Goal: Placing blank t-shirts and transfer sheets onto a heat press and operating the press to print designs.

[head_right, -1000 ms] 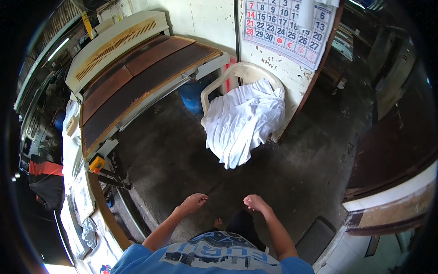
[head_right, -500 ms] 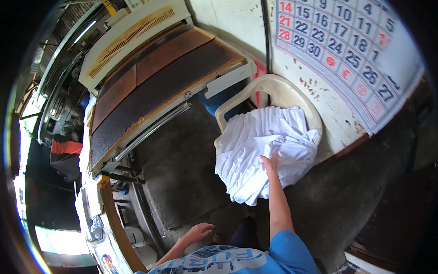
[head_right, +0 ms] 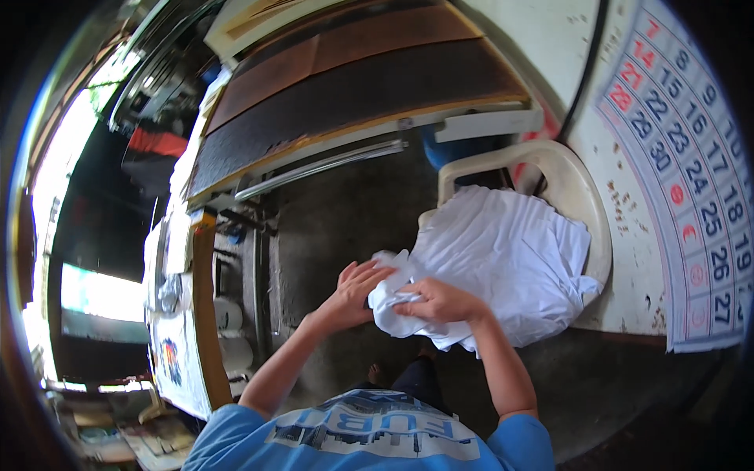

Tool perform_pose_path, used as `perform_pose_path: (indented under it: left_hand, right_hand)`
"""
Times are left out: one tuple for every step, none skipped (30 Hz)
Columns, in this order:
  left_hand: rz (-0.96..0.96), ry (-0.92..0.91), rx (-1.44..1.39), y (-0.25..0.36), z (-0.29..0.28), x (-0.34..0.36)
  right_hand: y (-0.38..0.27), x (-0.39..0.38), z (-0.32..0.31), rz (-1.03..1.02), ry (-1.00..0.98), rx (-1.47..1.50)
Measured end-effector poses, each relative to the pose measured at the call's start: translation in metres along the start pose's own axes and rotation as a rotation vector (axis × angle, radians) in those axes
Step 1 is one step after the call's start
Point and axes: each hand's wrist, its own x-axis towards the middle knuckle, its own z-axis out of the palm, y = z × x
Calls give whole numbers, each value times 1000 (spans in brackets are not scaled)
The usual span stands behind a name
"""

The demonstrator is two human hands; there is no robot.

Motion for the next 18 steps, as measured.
perform_pose_path:
  left_hand:
    - [43, 17, -57, -19, 5, -9]
    - [19, -163, -117, -22, -5, -5]
    - [-81, -107, -298, -18, -12, -9]
    - [-172, -53, -478, -8, -25, -12]
    - [-234, -55, -511, -1, -41, -19]
    - [-232, -39, -514, -5, -46, -28]
    - [-233, -15, -791, -8, -52, -40]
    - [-225, 7, -1069, -12, -59, -51]
    - [-232, -33, -1190, -16, -68, -64]
    - [-222, -21, -1188, -20, -74, -77]
    - [-221, -87, -1225, -25, -78, -89]
    - [-218, -156, -1261, -30, -81, -102]
    - [-204, -181, -1220, -37, -80, -111]
    - [-172, -191, -1268, -41, -77, -120]
    - [-198, -183, -1354, -45, -73, -127]
    - [-229, -165, -1440, -46, -68, -135]
    - [-217, -161, -1443, -46, -65, -141]
    - [-279, -94, -1535, -44, -63, -145]
  right_hand:
    - [-15, 5, -2, -59, -18, 32]
    - [-24, 7, -9, -107, -15, 67]
    - [-34, 8, -14, -64, 2, 81]
    - [-49, 10, -18, -67, 52, 12]
    - [-57, 10, -20, -43, 102, 27]
    - [-63, 13, -20, -19, 154, 41]
    - [-70, 18, -16, -23, 143, 27]
    - [-76, 24, -12, -56, 155, -5]
    - [-82, 31, -6, -89, 169, -36]
    - [-88, 39, 4, -93, 164, -50]
    - [-93, 48, 15, -115, 162, -90]
    - [-98, 57, 25, -136, 161, -129]
    - [-102, 66, 33, -131, 145, -150]
    - [-104, 78, 41, -127, 151, -161]
    - [-104, 90, 51, -191, 264, -250]
    - [-108, 101, 62, -259, 365, -339]
    - [-120, 107, 76, -129, 488, -506]
    - [-120, 114, 90, -129, 491, -518]
